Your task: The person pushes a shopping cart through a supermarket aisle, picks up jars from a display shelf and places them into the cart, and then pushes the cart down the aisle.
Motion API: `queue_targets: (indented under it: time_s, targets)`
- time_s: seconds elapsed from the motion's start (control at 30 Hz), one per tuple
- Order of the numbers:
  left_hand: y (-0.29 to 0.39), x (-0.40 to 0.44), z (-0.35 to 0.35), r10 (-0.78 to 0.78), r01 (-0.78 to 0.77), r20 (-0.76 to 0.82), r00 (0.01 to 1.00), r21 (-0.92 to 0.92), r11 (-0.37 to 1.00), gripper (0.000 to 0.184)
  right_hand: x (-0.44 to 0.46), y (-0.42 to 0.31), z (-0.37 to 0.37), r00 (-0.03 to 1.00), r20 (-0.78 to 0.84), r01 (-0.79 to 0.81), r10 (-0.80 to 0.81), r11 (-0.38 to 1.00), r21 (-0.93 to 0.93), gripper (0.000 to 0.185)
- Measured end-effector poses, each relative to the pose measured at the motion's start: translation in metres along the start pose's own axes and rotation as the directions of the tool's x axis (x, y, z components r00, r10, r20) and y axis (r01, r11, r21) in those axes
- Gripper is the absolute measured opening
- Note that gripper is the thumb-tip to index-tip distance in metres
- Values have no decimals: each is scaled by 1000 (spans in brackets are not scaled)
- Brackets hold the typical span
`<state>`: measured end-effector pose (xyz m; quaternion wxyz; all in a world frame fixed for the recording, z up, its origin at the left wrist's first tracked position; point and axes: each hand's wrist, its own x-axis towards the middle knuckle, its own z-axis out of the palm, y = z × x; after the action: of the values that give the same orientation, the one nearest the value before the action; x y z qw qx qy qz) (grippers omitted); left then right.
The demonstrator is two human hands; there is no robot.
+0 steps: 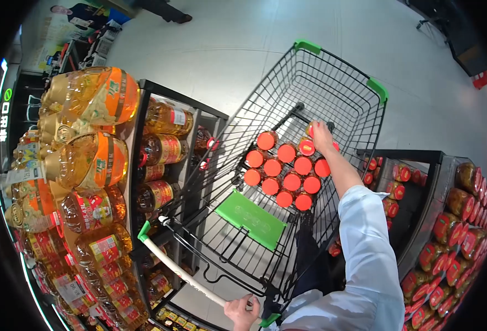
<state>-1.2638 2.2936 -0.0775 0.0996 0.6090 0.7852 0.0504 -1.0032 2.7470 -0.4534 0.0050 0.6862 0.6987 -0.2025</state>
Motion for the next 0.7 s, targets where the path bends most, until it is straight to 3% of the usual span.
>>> queue_targets:
  time_s: [0.2, 0.3, 0.4, 0.53, 0.7]
  targets:
    - [13, 2, -7, -33, 23, -129, 991, -79, 997, 8, -24, -22, -46, 984, 135, -126, 118, 991, 54, 55]
    - [9, 1, -9, 6, -33, -181, 984, -144, 989, 7, -51, -40, -74, 998, 35, -66, 60, 969, 238, 57]
    - [-5, -6, 0, -6, -44, -208, 978, -234, 971, 5, -87, -52, -84, 968, -247, 146, -38, 890, 433, 53]
    - [-9, -6, -11, 70, -124, -219, 973, -242, 962, 6, -197, -100, -159, 992, -129, 99, 9, 587, 803, 43]
    - [-24, -16, 3, 223, -297, -225, 948, -389, 872, 14, -377, -132, -215, 941, -253, 112, 223, 501, 858, 23]
